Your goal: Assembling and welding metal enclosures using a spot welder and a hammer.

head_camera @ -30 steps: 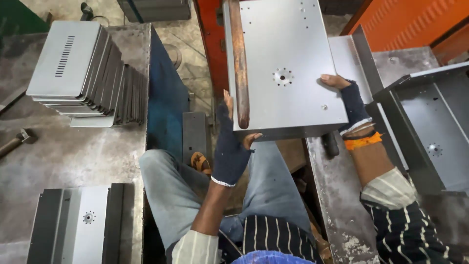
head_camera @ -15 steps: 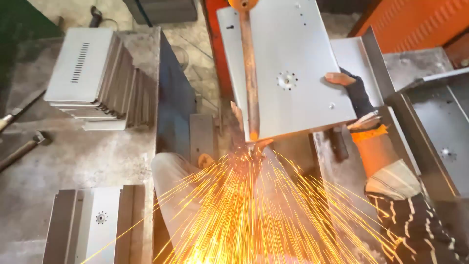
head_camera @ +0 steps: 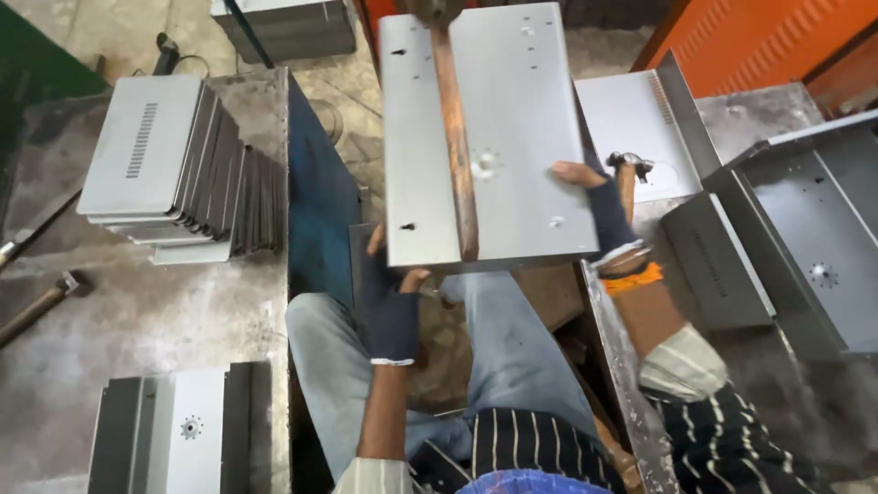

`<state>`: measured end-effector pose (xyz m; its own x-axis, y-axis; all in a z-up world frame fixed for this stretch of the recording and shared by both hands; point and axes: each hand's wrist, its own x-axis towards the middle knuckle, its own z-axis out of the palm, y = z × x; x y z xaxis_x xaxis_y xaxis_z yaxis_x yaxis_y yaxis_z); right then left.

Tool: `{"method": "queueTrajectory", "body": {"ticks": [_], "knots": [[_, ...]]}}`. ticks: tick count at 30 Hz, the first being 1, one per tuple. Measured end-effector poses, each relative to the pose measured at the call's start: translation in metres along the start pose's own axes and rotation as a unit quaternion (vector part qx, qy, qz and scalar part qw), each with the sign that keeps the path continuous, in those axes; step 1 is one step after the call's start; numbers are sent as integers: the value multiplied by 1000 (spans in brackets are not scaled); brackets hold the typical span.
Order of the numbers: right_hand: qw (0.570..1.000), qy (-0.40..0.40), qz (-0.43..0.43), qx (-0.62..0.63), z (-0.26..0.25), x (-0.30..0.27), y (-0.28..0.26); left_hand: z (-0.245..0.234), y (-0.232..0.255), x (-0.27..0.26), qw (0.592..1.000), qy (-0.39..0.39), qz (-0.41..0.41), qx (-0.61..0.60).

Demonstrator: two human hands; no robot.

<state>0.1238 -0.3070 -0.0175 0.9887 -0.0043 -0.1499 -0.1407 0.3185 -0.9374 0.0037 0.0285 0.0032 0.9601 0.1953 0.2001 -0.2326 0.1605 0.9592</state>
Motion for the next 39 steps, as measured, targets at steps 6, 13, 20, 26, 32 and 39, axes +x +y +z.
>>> {"method": "queueTrajectory", "body": {"ticks": [6,13,20,26,32,39], "knots": [[999,-9,-16,30,90,-50,-54,-13,2,3,999,5,-15,-32],[998,-22,-44,40,108,-50,-34,-46,0,12,1000,-10,8,-28],[999,6,-7,51,128,-47,-21,-75,-19,23,999,34,24,-17],[998,4,-44,38,138,-34,6,-94,-17,38,998,64,16,8],[991,-16,-122,57,141,-12,39,-117,-27,51,997,64,43,11],[968,-15,-25,251,53,-36,41,-18,-15,18,990,48,55,-124]]}}
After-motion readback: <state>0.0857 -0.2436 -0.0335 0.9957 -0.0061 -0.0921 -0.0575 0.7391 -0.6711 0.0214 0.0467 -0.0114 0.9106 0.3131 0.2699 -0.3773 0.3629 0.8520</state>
